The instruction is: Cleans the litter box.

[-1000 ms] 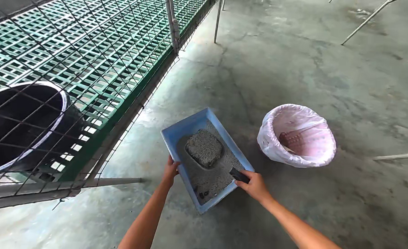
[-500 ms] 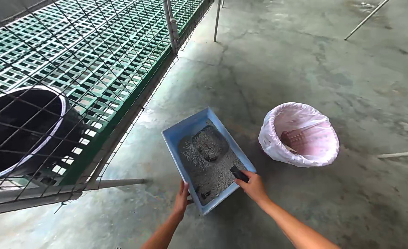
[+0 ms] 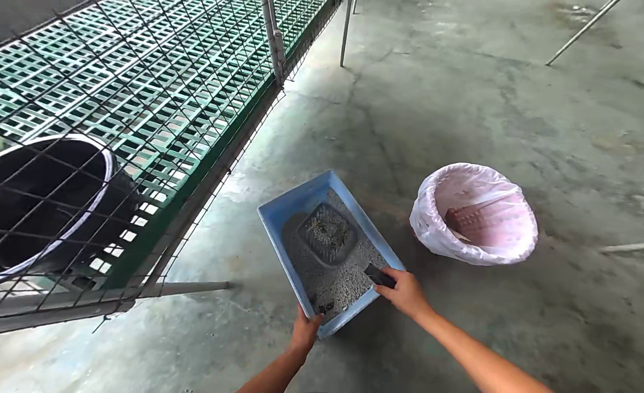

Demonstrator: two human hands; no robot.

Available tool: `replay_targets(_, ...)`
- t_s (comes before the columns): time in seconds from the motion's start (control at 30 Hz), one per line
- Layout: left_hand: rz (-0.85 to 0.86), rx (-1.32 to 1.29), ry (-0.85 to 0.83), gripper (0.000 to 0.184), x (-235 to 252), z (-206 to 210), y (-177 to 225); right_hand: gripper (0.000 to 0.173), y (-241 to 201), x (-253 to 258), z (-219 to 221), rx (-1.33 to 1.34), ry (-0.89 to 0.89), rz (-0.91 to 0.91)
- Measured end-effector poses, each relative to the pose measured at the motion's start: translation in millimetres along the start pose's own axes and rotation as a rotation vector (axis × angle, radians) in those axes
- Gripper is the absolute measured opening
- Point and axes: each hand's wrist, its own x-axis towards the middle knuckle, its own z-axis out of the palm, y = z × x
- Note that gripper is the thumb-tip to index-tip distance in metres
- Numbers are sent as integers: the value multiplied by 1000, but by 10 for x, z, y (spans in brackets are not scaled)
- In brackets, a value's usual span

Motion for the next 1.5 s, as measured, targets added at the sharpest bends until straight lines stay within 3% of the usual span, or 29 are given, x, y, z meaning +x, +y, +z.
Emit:
replay_targets(0.37, -9, -61, 24, 75, -111, 78, 132, 35, 73, -93, -74, -55, -31, 22)
replay_targets(0.5, -27, -50, 34, 64, -196, 79, 319, 34, 38, -179, -219, -16, -99, 59)
replay_targets(0.73, -31, -230, 0, 31, -573, -220, 1147, 18, -197, -550, -886, 550, 127, 10)
replay_targets(0.87, -50, -337, -53, 31, -723, -345, 1520, 22, 83, -766, -1274, 943, 205, 49)
replay_targets(0.97, -69, -344, -79, 37, -672, -252, 1429, 41, 394, -834, -1440, 1259, 185, 122)
replay_targets(1.1, -52, -201, -105, 72, -374, -18, 843, 50, 578, -804, -1526, 1556, 133, 230)
replay_targets(1.17, -60, -96, -114, 82, -178, 9, 561, 52, 513, -800, -1491, 1493, 176, 240)
replay_targets(1.27, -90, 1, -123, 81, 65, -86, 399, 49, 311, -908, -1424, 1157, 261, 188)
replay_targets(1.4, 65, -82, 32, 88, 515, -486, 831, 25, -21, -1115, -1234, 749, 167, 158)
replay_targets(1.5, 96, -90, 93, 82, 930, -803, 1235, 27, -154, -1110, -964, 519, -42, 261)
